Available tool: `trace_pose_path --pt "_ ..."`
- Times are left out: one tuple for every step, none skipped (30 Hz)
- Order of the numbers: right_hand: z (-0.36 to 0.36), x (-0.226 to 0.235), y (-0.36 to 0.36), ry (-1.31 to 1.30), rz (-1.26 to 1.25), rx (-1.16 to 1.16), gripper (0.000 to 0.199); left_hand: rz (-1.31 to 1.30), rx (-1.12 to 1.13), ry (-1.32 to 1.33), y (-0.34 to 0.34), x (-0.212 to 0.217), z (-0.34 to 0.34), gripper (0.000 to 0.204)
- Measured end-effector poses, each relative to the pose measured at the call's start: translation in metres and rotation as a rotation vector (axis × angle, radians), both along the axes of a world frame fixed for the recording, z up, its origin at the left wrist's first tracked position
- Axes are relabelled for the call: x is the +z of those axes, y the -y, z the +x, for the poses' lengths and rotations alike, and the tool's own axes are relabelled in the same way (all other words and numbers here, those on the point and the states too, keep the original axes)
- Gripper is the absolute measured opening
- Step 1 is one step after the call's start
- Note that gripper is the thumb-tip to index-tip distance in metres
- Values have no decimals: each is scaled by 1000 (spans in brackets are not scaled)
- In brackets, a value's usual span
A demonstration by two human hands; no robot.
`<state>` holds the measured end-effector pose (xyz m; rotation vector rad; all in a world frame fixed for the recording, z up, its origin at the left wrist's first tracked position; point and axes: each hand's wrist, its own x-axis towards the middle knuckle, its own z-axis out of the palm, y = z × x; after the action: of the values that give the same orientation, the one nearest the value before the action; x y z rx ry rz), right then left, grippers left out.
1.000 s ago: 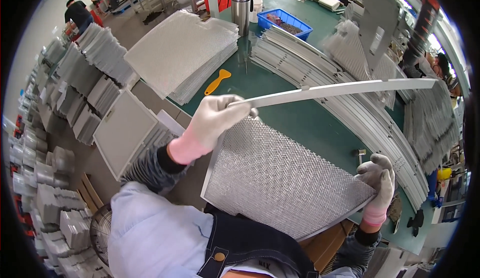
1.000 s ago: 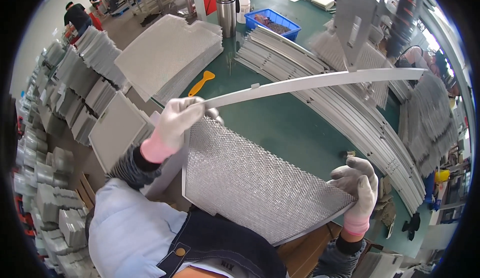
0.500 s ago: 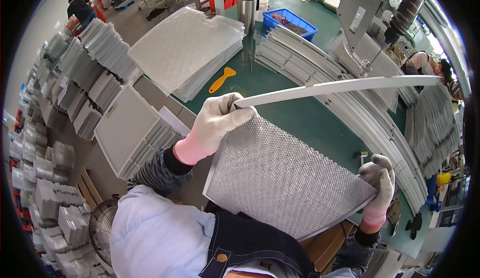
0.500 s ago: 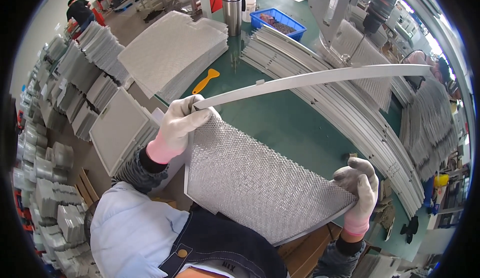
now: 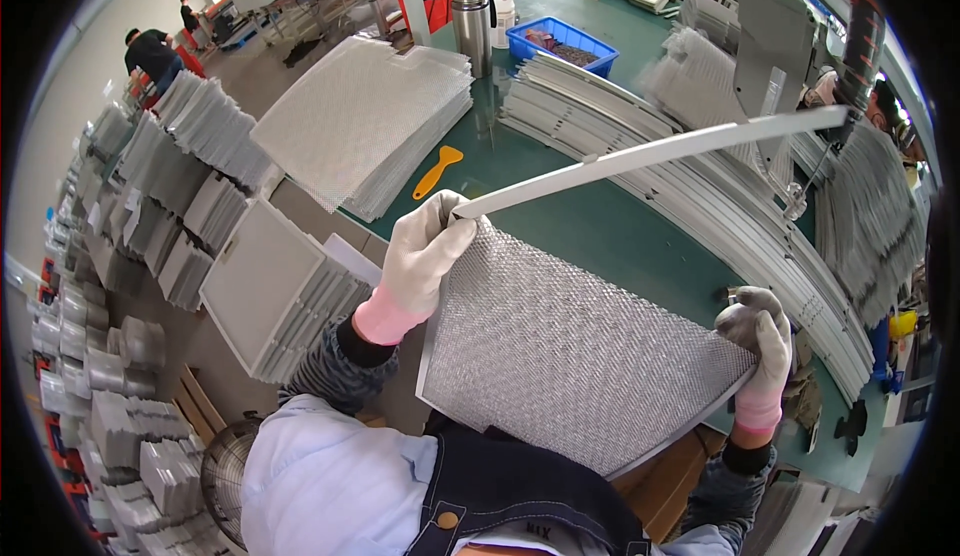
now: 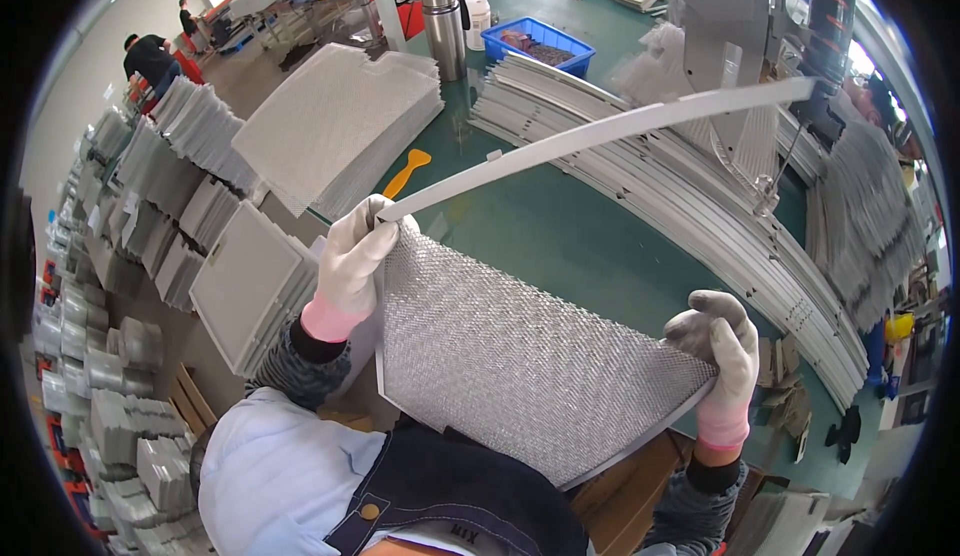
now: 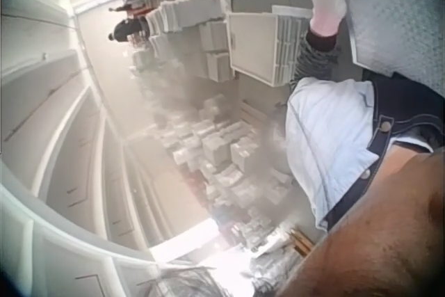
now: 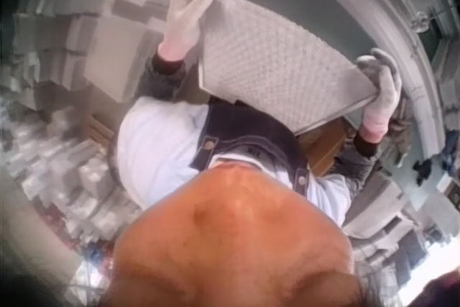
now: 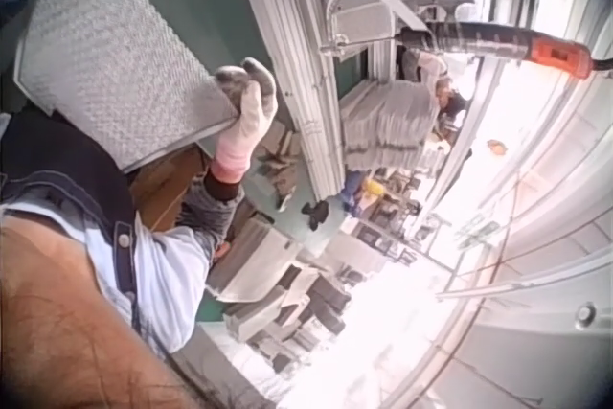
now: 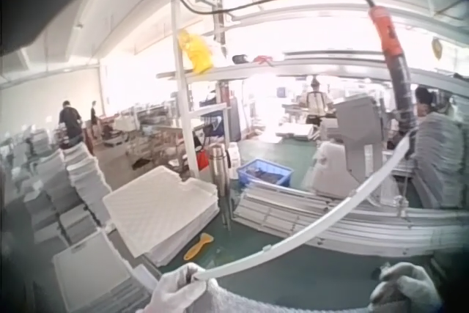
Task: The worker is assembling metal mesh filters by fitting frames and securing components with an electric screwdriver.
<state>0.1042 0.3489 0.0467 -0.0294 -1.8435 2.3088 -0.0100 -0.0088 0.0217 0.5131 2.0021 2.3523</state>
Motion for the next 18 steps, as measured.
trace_pose_path --pt "0 0 1 2 25 -12 35 -5 -13 -1 2 4 -3 16" --pt "0 0 0 4 49 -27 34 -158 -39 -7 6 11 -5 18" --pt "1 0 -1 4 43 -49 34 -311 -73 -16 10 18 -8 21" --pt "0 1 -2 5 37 -7 35 -317 -97 -20 9 24 -9 21" --pt "-1 1 -4 5 30 34 35 -387 -60 -69 8 30 -9 28" --pt "-3 1 -4 5 18 15 35 -460 -15 -116 10 38 -7 36" --pt "-4 1 -4 15 38 19 36 -565 -39 -141 13 52 -8 58" --pt "-5 1 -3 25 57 24 36 -575 -66 -147 13 63 -10 58" --pt "-5 3 -2 20 89 21 40 -687 -150 -216 15 73 -12 64" --pt "-5 4 -2 19 78 7 40 -799 -234 -285 17 81 -15 69" --pt "-5 4 -2 0 79 16 42 -871 -319 -373 18 86 -21 73" --pt "-5 4 -2 -19 82 31 44 -878 -326 -375 16 88 -25 73" --pt "-4 3 -6 -30 93 49 55 -888 -434 -415 15 91 -29 71" --pt "-4 0 -6 -30 88 45 55 -894 -541 -453 14 93 -33 70" --pt "-4 -4 -7 -52 -2 60 62 -894 -547 -454 13 94 -37 70" --pt "-4 -7 -8 -75 -91 75 69 -948 -639 -505 12 96 -41 68" --pt "-4 -11 -15 -160 -87 199 78 -1001 -732 -557 11 97 -45 66" --pt "-5 -12 -13 -158 -88 198 78 -1001 -734 -555 10 97 -47 66"
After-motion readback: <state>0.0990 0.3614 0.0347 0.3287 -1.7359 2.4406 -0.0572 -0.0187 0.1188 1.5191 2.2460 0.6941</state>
